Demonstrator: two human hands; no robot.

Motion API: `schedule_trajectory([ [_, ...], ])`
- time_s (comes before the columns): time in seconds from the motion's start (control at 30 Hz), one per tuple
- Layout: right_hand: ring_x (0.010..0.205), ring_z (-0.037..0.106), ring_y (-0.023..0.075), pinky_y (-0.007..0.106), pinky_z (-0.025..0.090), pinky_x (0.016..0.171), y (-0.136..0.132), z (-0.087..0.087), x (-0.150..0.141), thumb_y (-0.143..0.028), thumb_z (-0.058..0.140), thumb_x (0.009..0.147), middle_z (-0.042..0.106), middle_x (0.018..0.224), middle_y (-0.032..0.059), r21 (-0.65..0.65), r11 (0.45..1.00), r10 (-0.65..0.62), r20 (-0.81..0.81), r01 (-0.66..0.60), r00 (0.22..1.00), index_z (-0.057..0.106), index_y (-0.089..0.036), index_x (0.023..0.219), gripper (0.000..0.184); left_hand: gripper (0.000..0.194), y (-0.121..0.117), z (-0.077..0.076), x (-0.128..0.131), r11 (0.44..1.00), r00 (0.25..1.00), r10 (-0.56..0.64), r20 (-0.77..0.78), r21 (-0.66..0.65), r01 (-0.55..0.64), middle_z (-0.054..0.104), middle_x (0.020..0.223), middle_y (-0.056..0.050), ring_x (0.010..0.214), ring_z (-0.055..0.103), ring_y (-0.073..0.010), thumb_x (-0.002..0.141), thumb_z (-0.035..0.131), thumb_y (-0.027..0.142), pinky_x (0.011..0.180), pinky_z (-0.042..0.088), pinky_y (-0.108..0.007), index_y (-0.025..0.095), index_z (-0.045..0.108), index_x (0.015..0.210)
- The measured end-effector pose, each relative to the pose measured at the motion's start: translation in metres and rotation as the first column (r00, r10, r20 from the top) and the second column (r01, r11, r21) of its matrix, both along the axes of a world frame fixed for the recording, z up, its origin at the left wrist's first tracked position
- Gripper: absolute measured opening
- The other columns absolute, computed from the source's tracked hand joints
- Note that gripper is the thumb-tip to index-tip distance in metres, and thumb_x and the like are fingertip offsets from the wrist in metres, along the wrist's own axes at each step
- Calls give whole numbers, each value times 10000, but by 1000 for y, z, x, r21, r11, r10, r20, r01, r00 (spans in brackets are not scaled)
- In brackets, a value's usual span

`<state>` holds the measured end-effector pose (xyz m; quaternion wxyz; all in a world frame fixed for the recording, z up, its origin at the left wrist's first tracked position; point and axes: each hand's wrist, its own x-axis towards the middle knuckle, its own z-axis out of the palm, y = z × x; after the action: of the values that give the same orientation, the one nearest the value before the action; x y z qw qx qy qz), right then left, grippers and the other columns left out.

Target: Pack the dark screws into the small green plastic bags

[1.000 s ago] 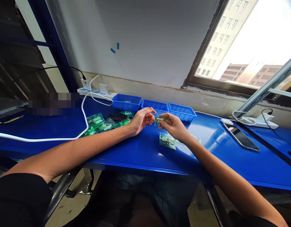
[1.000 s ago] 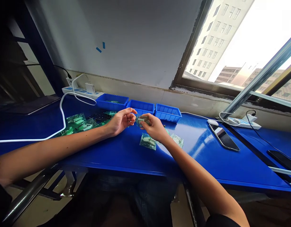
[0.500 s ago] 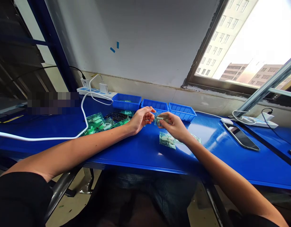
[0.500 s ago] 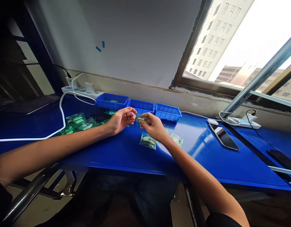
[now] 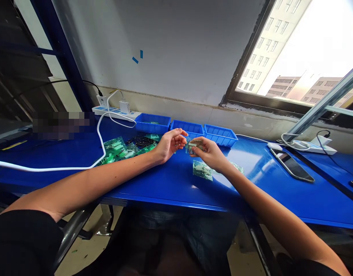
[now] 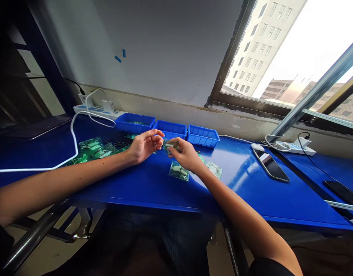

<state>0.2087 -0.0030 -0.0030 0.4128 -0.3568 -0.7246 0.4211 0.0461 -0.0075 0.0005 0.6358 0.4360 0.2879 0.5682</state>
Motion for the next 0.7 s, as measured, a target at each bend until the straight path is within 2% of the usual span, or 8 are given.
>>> schedule_trajectory([
  [0.3,723,617,136,325,582,669,-1,0,0,-333,645,687,625,808,15,44,999,-12,-18,12,1000,553,-197,872,247,166,-1,1,0,1000,1000,-25,-10,3,25,550,548,5,518,489,-94,763,534,293,536,383,-207,136,581,731],
  [0.7,771,636,163,348,570,722,-2,6,2,-377,641,709,636,845,14,108,992,-60,-56,66,997,531,-228,888,258,157,0,-6,3,998,996,-56,-64,36,59,532,544,14,521,473,-103,759,551,308,528,360,-221,151,559,768],
])
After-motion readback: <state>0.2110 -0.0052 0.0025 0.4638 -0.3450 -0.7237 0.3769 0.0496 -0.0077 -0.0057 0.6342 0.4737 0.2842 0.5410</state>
